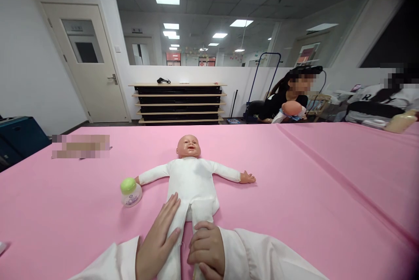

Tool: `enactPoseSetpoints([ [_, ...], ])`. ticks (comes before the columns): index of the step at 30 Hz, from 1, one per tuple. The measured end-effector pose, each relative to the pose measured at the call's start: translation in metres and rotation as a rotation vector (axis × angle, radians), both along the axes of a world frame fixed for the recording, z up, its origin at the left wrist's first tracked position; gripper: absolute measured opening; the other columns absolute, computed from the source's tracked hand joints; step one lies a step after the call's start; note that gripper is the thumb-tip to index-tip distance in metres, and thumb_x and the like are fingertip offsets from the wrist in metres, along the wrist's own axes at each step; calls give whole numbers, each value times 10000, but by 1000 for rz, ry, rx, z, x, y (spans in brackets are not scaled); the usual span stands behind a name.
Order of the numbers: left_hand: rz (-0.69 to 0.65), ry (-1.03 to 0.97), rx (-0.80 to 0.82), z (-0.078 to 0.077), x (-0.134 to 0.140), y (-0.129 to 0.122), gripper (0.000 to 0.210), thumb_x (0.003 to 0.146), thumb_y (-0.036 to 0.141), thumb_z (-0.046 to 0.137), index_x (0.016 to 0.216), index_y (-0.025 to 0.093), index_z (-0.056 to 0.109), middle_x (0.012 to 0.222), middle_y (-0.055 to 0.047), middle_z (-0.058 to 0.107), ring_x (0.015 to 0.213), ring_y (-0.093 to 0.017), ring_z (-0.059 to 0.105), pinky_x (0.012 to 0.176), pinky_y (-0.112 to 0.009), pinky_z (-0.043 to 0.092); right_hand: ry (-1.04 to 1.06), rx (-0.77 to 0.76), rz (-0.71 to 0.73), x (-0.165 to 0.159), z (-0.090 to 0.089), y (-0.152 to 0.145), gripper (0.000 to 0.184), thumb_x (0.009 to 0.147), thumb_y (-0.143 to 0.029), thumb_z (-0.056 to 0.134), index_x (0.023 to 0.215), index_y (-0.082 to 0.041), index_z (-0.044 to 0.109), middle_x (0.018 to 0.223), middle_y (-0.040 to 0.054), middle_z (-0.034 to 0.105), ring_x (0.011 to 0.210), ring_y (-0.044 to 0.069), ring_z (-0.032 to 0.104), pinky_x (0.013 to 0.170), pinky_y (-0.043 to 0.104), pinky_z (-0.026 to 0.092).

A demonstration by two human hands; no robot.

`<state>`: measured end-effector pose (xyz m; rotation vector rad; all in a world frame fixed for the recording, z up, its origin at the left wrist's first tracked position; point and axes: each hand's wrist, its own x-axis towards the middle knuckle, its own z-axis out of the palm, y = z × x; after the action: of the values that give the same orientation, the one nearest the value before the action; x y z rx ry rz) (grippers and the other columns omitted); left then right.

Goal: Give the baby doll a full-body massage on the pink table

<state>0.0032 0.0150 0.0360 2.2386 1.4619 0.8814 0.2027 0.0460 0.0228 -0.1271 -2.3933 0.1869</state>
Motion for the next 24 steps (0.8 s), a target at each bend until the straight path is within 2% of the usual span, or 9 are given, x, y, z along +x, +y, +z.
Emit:
enactPoseSetpoints([
  [5,-111,127,83,13,3,-8,604,889,370,393,1418,298,110,1477,-38,132,1351,-240,166,1077,-454,247,-17,-42,-24,-1,-8,-3,472,873,-371,112,833,-205,552,681,-5,639,713,110,557,941,343,275],
  [9,-272,207,181,11,1,-9,553,899,435,315,1409,262,190,1478,-68,139,1352,-265,158,1065,-506,214,-36,-50,-22,0,-14,-1,476,875,-378,120,856,-202,562,691,4,639,734,119,552,954,357,269],
  [13,-335,207,239,10,-1,-6,535,901,448,276,1393,239,251,1478,-99,136,1344,-294,178,1032,-528,254,-49,-30,-18,0,-13,1,465,875,-375,124,872,-206,557,671,-3,624,735,118,547,955,352,274],
  [16,-395,206,263,16,-1,-5,566,889,455,312,1398,219,237,1451,-130,219,1326,-299,232,1014,-529,279,-66,-26,-9,0,-12,1,465,873,-375,114,865,-209,548,685,-1,629,745,119,548,947,349,286],
  [20,-493,169,330,21,1,-7,542,894,448,306,1385,222,260,1397,-135,343,1292,-267,321,1006,-501,308,35,-27,-20,-1,-10,0,464,878,-381,102,839,-221,536,682,-22,633,752,115,553,944,339,294],
  [24,-471,60,418,16,3,-11,438,876,281,426,1303,198,370,1268,-119,520,1184,-184,485,965,-329,420,-17,7,-24,1,0,1,382,862,-337,183,937,-203,534,827,11,655,897,137,553,909,325,341],
])
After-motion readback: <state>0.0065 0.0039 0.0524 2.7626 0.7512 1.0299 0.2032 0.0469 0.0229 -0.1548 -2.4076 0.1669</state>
